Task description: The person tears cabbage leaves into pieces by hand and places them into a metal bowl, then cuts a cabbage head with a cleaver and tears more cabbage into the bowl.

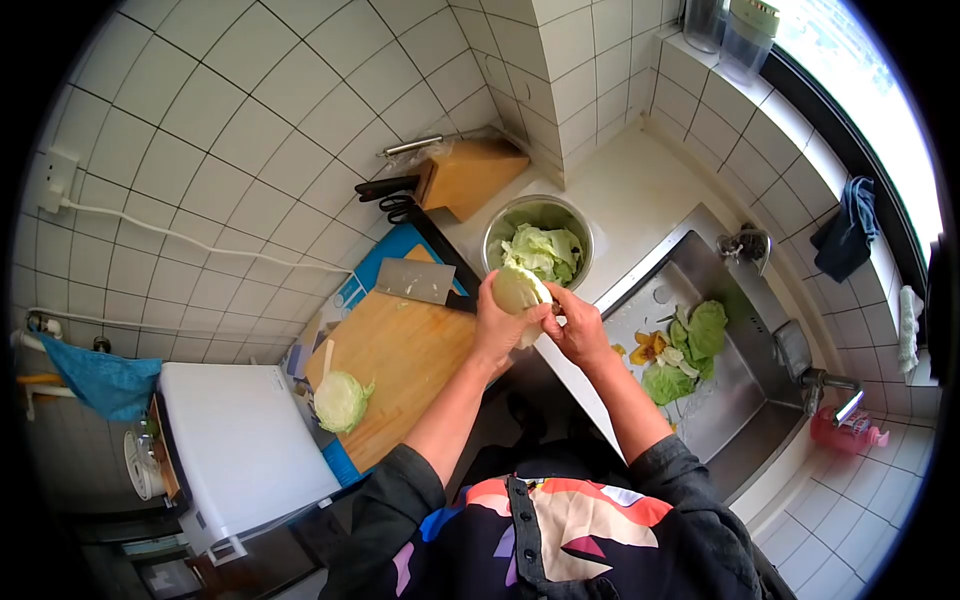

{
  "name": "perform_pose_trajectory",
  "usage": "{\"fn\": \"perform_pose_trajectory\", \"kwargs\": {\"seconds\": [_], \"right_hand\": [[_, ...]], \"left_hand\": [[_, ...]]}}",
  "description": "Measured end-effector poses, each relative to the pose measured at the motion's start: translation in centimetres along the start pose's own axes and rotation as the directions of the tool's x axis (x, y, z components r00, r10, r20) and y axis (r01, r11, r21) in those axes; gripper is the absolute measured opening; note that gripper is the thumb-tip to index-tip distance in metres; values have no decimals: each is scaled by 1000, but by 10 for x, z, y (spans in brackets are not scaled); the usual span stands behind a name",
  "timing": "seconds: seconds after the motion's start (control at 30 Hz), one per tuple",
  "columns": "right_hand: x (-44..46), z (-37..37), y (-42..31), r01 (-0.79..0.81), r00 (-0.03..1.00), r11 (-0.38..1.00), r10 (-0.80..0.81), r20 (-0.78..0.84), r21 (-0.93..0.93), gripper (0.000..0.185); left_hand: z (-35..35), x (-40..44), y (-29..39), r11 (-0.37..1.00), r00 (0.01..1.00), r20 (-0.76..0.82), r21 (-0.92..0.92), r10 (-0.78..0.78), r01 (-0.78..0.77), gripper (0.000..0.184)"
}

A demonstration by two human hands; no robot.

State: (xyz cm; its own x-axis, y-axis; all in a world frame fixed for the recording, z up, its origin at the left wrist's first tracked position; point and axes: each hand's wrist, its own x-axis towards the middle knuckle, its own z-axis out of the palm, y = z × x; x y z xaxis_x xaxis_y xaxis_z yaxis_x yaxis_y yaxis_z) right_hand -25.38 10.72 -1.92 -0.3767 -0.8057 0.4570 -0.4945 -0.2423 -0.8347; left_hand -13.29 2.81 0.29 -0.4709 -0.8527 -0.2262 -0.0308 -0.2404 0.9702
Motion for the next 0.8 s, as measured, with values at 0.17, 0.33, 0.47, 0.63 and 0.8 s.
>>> {"fn": "perform_pose_trajectory", "kwargs": {"seconds": [0.17, 0.33, 0.47, 0.63, 0.8], "right_hand": [[0, 2, -5, -36, 998, 999, 35, -45, -28, 33], [8, 3, -8, -241, 970, 970, 242, 7, -30, 37], [14, 1, -10, -309, 949, 950, 311, 53, -34, 45], [25, -2, -8, -479, 875, 877, 472, 105, 42, 45], [34, -4, -4, -605, 795, 789, 588, 151, 107, 44]], "left_hand": [[-12, 11, -2, 995, 984, 147, -17, -99, 103, 75], [-16, 16, 7, 989, 969, 204, -24, -140, 148, 76], [-21, 21, 4, 996, 976, 196, 1, -92, 94, 75], [-23, 27, 1, 988, 987, 149, 149, -56, 33, 73], [-21, 27, 9, 996, 980, 180, -31, -82, 89, 77]]}}
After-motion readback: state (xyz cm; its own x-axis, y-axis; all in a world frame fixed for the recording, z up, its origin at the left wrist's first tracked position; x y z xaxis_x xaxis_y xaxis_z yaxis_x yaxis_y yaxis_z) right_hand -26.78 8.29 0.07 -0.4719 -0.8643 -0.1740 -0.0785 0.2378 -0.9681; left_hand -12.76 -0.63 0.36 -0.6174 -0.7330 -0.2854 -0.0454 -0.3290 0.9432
